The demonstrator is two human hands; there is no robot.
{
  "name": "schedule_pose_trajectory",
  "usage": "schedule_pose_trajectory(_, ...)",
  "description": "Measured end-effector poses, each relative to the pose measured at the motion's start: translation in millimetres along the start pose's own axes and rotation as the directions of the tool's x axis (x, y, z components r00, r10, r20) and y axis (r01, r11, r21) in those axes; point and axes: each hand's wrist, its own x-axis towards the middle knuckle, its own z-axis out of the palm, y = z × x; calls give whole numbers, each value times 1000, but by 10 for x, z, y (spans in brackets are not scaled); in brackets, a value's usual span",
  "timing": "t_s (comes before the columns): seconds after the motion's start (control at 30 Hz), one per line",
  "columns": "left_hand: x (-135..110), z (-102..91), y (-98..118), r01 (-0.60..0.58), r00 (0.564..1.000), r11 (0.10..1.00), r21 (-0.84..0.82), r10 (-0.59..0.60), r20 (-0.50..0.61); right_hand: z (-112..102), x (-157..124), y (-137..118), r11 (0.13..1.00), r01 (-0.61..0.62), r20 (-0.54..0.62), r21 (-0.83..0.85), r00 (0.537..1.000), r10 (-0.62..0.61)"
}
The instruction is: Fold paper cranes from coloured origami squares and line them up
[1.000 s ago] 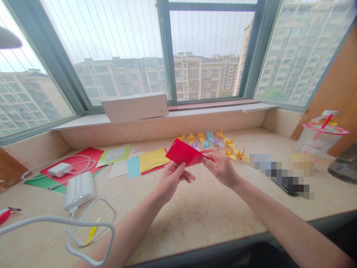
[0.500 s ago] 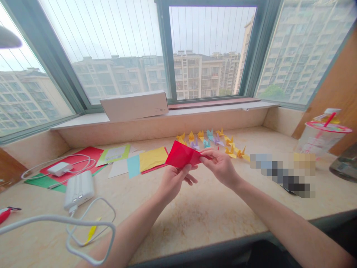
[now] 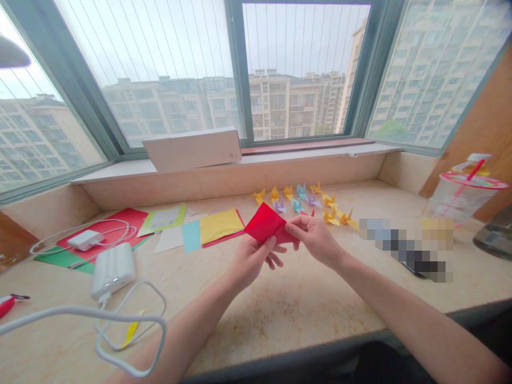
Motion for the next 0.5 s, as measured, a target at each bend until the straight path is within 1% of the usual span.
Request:
schedule_pose_trajectory(0.1, -1, -10, 9, 3, 1000, 1000, -17, -4, -16, 4, 0, -15, 1000, -19, 3, 16, 1000, 19)
schedule_pose_trajectory(0.27, 18, -56, 58, -7, 994, 997, -72, -1, -106, -34, 6, -42, 998, -49, 88, 32, 995, 46)
schedule_pose_trajectory(0.37, 38, -80, 67, -16, 990, 996, -90, 3, -143, -54, 8, -46, 998, -59, 72, 9, 996, 59)
schedule_pose_trajectory(0.5, 58, -101, 59, -13, 988, 995, -102, -2, -153, -52, 5, -35, 999, -44, 45, 15, 998, 44)
